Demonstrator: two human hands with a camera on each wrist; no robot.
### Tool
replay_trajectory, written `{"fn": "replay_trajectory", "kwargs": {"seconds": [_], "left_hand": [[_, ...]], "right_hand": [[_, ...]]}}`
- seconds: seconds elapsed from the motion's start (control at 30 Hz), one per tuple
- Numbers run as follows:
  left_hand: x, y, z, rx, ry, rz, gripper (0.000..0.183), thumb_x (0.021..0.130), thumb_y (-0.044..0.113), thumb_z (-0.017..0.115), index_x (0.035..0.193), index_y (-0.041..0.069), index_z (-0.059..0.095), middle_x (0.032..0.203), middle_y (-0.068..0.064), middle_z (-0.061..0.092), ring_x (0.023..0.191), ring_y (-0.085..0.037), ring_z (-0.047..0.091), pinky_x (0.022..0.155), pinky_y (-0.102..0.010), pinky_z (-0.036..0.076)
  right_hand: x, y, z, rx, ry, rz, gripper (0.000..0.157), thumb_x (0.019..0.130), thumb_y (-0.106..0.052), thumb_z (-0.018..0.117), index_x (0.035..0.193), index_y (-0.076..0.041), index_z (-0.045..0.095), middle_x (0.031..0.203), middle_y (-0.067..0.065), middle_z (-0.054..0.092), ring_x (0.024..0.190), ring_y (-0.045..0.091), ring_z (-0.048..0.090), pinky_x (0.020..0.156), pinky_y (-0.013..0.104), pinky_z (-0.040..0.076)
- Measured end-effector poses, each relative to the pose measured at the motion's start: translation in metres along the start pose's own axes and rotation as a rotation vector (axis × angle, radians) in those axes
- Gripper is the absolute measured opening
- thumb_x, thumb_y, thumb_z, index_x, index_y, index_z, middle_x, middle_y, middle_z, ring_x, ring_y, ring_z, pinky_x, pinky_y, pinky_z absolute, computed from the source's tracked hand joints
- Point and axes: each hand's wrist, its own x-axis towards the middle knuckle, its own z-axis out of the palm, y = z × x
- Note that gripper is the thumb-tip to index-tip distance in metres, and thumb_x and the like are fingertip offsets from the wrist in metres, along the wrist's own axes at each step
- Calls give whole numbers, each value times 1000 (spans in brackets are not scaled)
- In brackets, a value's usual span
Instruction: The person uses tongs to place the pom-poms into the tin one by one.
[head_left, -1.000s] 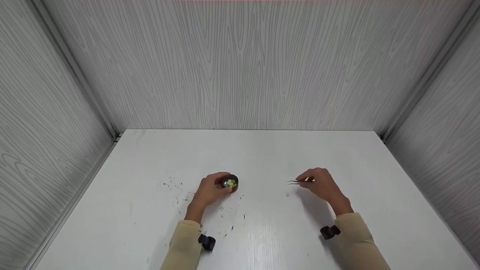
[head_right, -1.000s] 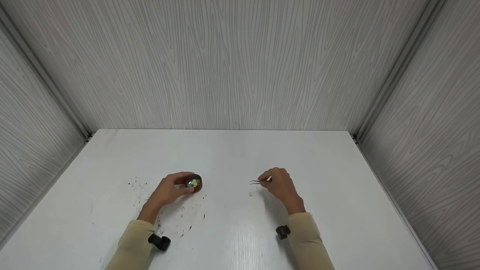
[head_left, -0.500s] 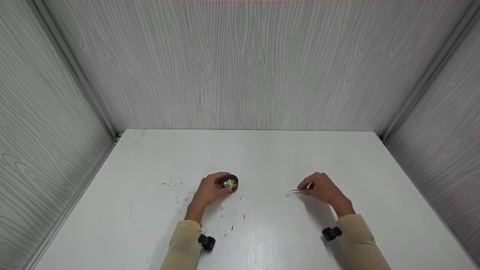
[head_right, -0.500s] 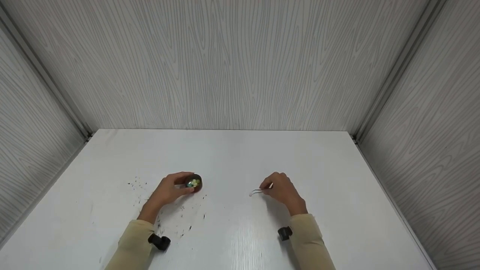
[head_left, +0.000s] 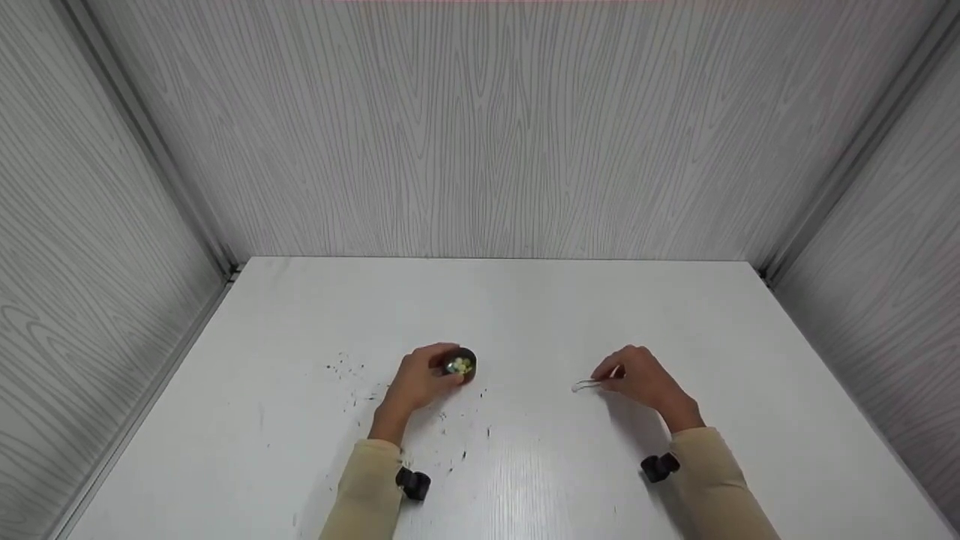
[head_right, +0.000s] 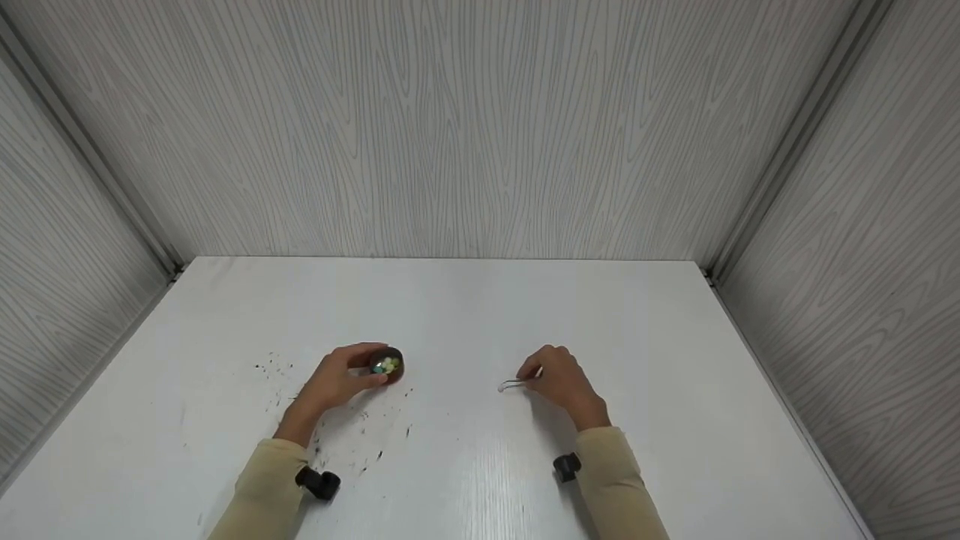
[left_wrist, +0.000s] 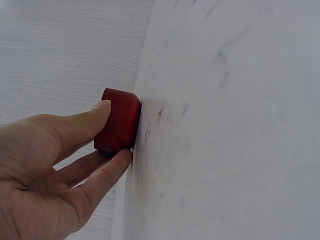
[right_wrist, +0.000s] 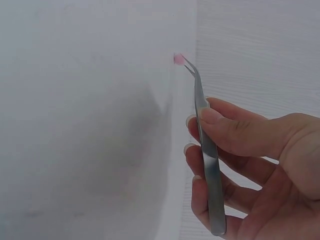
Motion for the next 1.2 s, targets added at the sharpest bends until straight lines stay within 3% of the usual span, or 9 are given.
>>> {"fn": "replay_trajectory", "kwargs": {"seconds": [0.63,1.2], "left_hand": [[-2,0,0,-7,14,25,50,92,6,76,140,2,62,138,-22,65,127,-39,64,109,-53,50],[0,-1,0,-26,1,11,51,91,5,76,140,3,61,138,-21,65,127,-38,64,111,-53,50]], "right_hand": [[8,-8,1,24,84,-84,20,85,9,75,93,-8,83,92,8,79,86,22,70,76,31,55],[37,-46,8,86,95,-144,20,85,9,75,93,-7,83,93,10,79,85,24,71,74,31,55]]}}
